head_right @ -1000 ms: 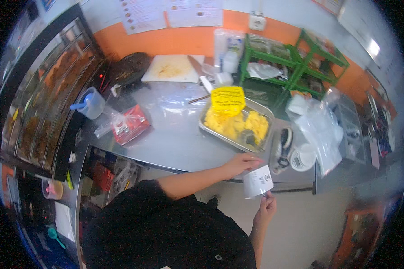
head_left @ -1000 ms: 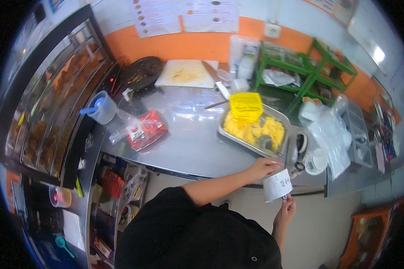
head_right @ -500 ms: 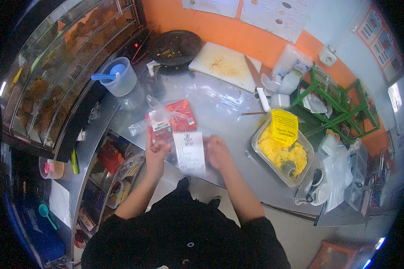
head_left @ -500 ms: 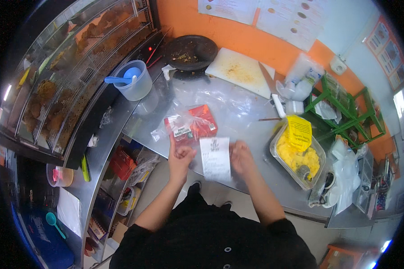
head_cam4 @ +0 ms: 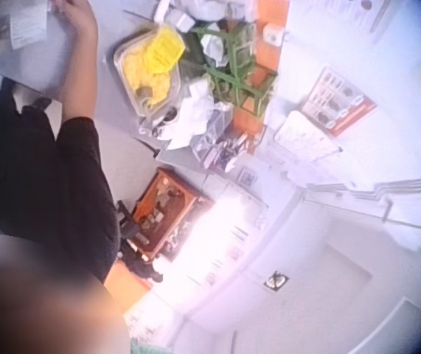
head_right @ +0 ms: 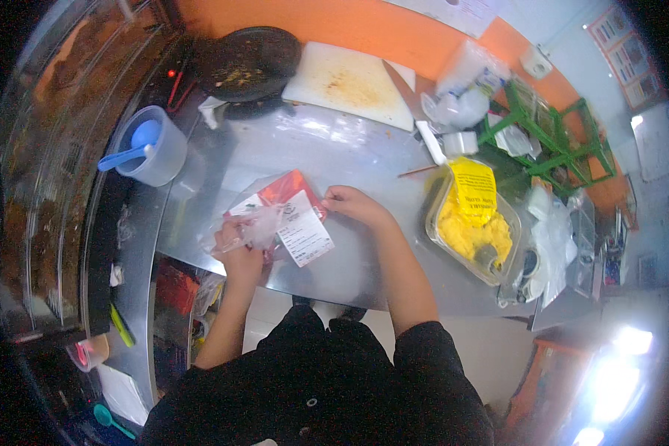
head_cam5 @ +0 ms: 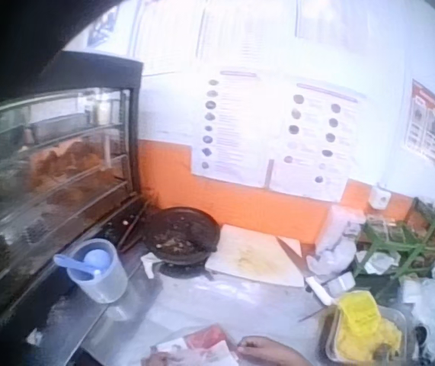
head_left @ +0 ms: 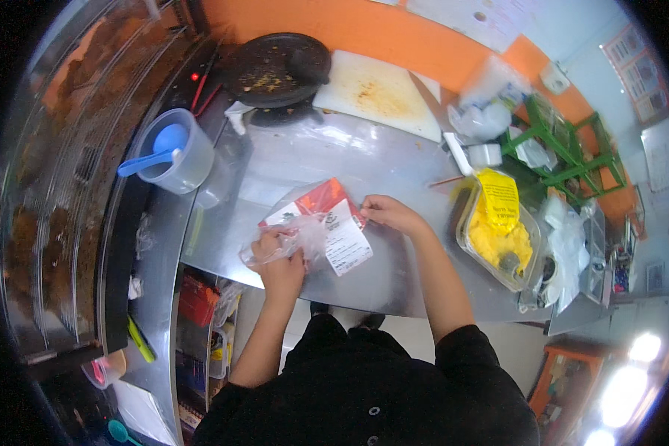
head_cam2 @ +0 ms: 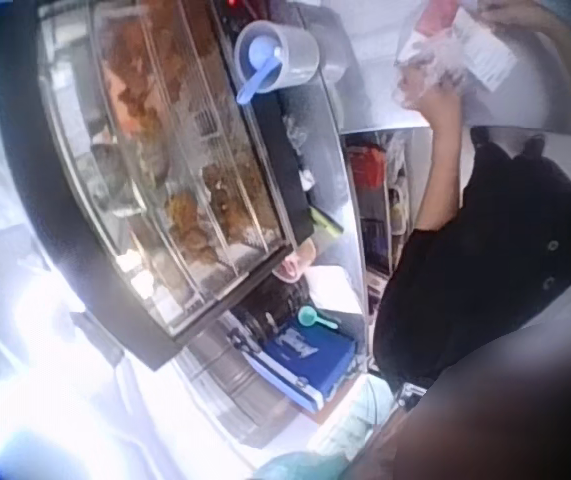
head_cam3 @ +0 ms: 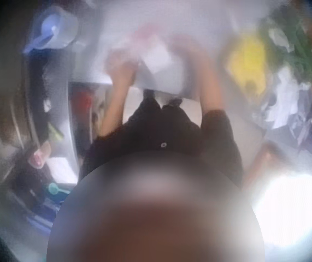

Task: The person retrieves a receipt and places it on a food warmer, then opens a cooler to take out a white rice cake. They open a takeout box, place the rice cake inside, add a portion of fried chicken, and include a yellow condiment. The person writes on the receipt, closes the box, and places it into a plastic bag.

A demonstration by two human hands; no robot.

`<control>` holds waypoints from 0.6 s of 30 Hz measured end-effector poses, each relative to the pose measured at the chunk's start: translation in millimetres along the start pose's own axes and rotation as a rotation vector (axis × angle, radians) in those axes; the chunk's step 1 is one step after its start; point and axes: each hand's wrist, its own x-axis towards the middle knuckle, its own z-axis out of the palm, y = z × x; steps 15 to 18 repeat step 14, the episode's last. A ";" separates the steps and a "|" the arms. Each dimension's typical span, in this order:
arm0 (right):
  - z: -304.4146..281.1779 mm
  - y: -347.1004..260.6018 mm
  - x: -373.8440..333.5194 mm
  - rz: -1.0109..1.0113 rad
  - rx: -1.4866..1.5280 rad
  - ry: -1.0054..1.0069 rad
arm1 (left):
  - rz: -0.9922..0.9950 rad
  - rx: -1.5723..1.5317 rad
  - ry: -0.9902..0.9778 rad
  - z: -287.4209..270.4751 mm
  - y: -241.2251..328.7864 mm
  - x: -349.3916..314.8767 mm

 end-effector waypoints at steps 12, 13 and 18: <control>48.5 29.7 -65.2 -0.125 -0.422 0.631 | 0.223 -0.288 -0.016 24.6 14.4 29.2; 49.8 42.6 -91.9 -0.202 -0.385 0.660 | 0.054 -0.476 -0.194 25.4 33.2 41.2; 49.6 56.3 -124.1 -0.187 -0.363 0.673 | 0.181 -0.543 -0.270 66.0 74.1 43.3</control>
